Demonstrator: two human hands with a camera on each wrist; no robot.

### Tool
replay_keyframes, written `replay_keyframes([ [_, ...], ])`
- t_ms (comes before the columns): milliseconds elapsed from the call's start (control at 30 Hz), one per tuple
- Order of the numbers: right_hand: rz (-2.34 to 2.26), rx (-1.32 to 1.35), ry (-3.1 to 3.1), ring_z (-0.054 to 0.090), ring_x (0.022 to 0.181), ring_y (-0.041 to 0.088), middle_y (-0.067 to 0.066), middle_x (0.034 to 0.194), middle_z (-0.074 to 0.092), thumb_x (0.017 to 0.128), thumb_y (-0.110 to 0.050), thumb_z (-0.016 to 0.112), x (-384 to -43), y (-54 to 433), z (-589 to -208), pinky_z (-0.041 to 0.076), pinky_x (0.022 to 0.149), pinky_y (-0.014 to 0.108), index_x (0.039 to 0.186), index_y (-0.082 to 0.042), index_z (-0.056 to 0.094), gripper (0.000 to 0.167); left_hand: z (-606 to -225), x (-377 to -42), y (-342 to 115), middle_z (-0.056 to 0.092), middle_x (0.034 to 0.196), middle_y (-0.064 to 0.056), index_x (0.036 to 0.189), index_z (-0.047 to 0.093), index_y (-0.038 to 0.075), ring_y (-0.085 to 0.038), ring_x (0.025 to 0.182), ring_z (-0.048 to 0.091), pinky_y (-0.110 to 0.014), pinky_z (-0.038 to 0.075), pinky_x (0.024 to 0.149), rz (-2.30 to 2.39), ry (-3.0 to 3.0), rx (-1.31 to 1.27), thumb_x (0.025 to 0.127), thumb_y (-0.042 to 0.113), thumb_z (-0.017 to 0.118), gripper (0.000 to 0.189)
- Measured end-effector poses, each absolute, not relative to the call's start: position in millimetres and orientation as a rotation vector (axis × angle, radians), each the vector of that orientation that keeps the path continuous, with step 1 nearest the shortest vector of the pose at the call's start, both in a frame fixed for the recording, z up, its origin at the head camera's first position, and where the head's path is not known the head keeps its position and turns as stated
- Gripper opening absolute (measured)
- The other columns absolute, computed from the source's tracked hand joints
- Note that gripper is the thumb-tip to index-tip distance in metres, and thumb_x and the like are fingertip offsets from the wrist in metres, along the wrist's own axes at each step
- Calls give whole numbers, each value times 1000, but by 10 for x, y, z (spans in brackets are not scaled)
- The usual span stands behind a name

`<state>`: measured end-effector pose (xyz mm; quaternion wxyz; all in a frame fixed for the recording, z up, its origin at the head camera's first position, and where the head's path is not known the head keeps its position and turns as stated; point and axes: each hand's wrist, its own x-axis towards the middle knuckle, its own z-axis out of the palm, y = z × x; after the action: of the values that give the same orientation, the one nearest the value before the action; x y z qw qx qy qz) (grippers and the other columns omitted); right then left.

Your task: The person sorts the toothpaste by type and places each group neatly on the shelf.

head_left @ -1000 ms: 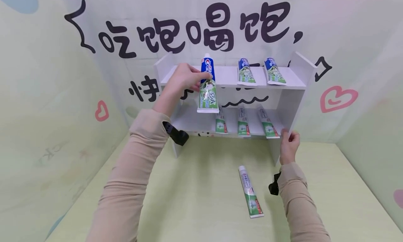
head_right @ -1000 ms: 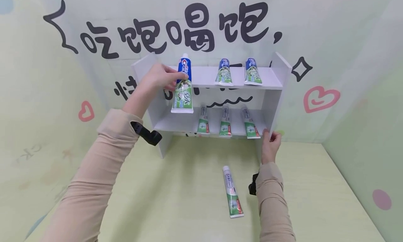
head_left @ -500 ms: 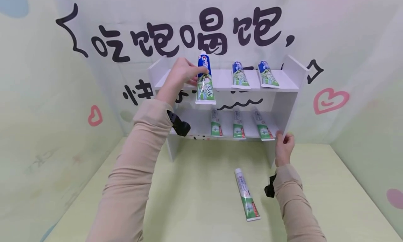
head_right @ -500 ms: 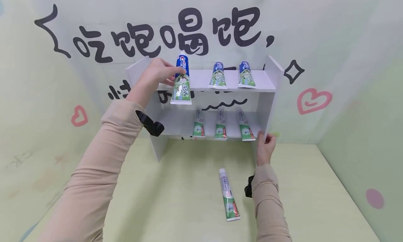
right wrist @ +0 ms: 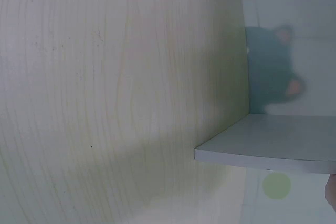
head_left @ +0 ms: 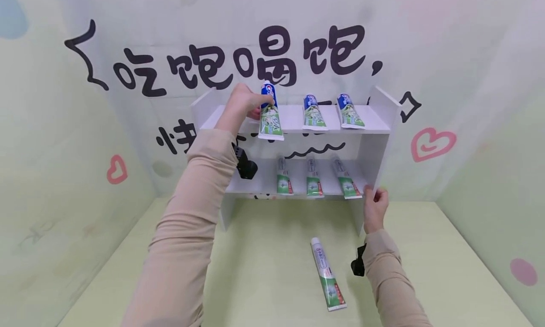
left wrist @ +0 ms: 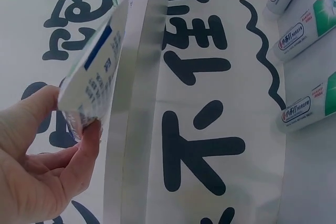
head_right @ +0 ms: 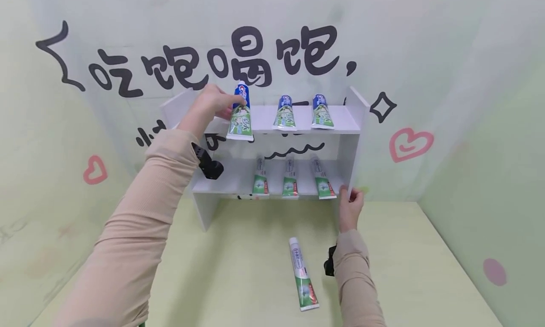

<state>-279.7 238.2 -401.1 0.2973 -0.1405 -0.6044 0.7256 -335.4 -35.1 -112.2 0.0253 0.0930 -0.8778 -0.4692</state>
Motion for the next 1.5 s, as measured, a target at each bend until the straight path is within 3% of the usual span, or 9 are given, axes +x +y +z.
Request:
replay_keyframes([
  [300,1938,-384,-1623,37,77,7,-5,82,37,91,-20,50,-2820,2401,-4031,33,63,17,83,-18,38,14,-1124,-3423,-314,59,96,-6,124,39,7,-10,52,57,-18,55,64,-1434,-2769,296,79,24,69,57],
  [533,1928,-389,-1610,37,77,6,-6,82,39,90,-18,50,-2812,2396,-4025,33,64,16,82,-17,38,14,-1165,-3512,-289,57,112,-8,132,30,8,-9,51,56,-17,54,64,-1392,-2803,303,79,25,69,67],
  [767,1918,-373,-1596,39,77,5,-7,82,42,90,-15,50,-2831,2384,-4020,34,64,15,82,-17,39,13,-1248,-3537,-293,47,89,2,130,35,5,-3,51,48,-12,42,46,-1258,-2809,261,77,33,71,69],
  [967,1928,-373,-1594,38,77,7,-5,82,40,90,-15,49,-2838,2406,-4024,33,64,16,82,-16,38,14,-1269,-3569,-282,47,87,2,129,38,4,-2,51,47,-11,42,46,-1253,-2790,244,76,34,71,69],
  [1100,1946,-368,-1611,37,78,7,-4,83,39,91,-16,49,-2828,2397,-4010,33,64,17,84,-15,37,14,-1273,-3543,-304,47,91,2,130,36,5,-3,56,48,-13,43,52,-1207,-2802,235,77,38,70,71],
  [1267,1944,-365,-1616,38,80,7,-3,86,40,91,-17,49,-2813,2380,-3993,33,66,16,83,-17,37,14,-1271,-3466,-323,52,109,-2,130,38,5,-5,66,51,-14,47,66,-1224,-2788,198,79,38,68,67],
  [1500,1950,-377,-1623,38,82,7,-5,87,40,92,-19,48,-2807,2400,-4002,34,66,17,84,-18,38,13,-1240,-3358,-382,53,126,-6,124,49,7,-13,96,62,-20,45,93,-1324,-2724,118,81,34,67,54],
])
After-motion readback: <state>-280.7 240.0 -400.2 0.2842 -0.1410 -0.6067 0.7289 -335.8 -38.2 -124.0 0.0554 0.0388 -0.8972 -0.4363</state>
